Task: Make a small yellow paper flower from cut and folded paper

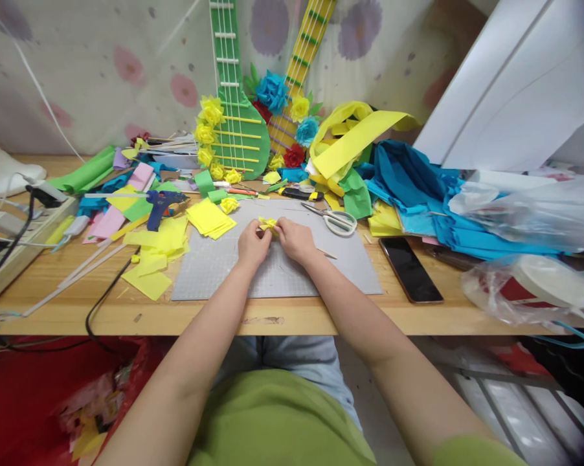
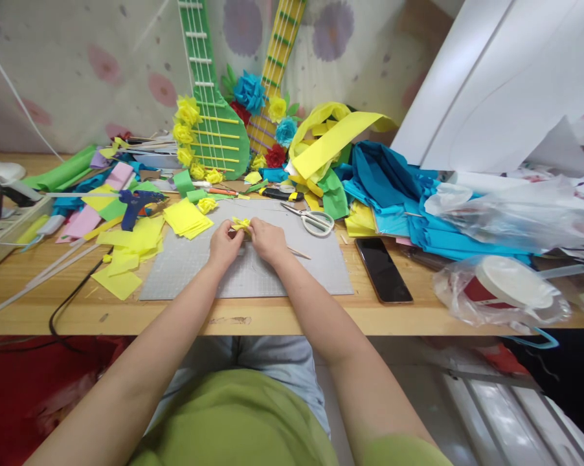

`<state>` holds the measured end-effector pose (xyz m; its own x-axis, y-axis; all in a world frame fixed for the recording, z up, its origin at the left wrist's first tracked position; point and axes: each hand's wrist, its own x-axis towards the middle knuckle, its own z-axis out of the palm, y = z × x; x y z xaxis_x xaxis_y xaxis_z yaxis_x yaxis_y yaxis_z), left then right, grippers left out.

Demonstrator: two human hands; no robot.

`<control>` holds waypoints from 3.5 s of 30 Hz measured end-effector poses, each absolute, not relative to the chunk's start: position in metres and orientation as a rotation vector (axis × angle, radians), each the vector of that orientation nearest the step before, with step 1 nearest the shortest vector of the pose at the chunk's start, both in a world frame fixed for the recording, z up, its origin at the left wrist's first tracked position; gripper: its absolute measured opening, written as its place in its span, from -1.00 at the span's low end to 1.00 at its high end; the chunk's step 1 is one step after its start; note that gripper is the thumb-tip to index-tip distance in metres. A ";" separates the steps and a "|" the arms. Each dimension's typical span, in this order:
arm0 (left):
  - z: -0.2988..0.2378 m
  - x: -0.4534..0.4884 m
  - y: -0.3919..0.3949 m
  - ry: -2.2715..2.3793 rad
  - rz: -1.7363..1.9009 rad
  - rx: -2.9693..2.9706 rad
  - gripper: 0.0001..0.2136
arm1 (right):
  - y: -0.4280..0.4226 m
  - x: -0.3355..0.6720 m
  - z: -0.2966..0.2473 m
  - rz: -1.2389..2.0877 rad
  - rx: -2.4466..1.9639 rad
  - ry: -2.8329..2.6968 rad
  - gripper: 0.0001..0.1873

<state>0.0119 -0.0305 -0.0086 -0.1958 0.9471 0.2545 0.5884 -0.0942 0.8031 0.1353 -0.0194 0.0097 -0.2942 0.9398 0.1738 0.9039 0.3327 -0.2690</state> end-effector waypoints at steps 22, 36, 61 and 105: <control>-0.008 0.010 -0.032 1.875 1.299 1.813 -0.86 | -0.018 0.129 0.005 0.098 -1.711 -2.296 -0.72; -0.006 0.012 -0.032 1.966 1.163 1.683 -0.89 | -0.022 0.128 0.008 0.055 -1.748 -2.358 -0.67; -0.009 0.015 -0.033 2.073 1.070 1.825 -0.85 | -0.022 0.128 0.010 0.055 -1.800 -2.322 -0.64; -0.002 -0.004 -0.029 2.003 1.249 1.759 -0.87 | -0.020 0.135 0.008 -0.043 -1.596 -2.406 -0.69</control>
<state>-0.0043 -0.0288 -0.0020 -0.2736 0.8886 0.3682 0.7218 -0.0634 0.6892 0.1349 -0.0199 0.0078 -0.3670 0.9025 0.2255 0.9100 0.3986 -0.1142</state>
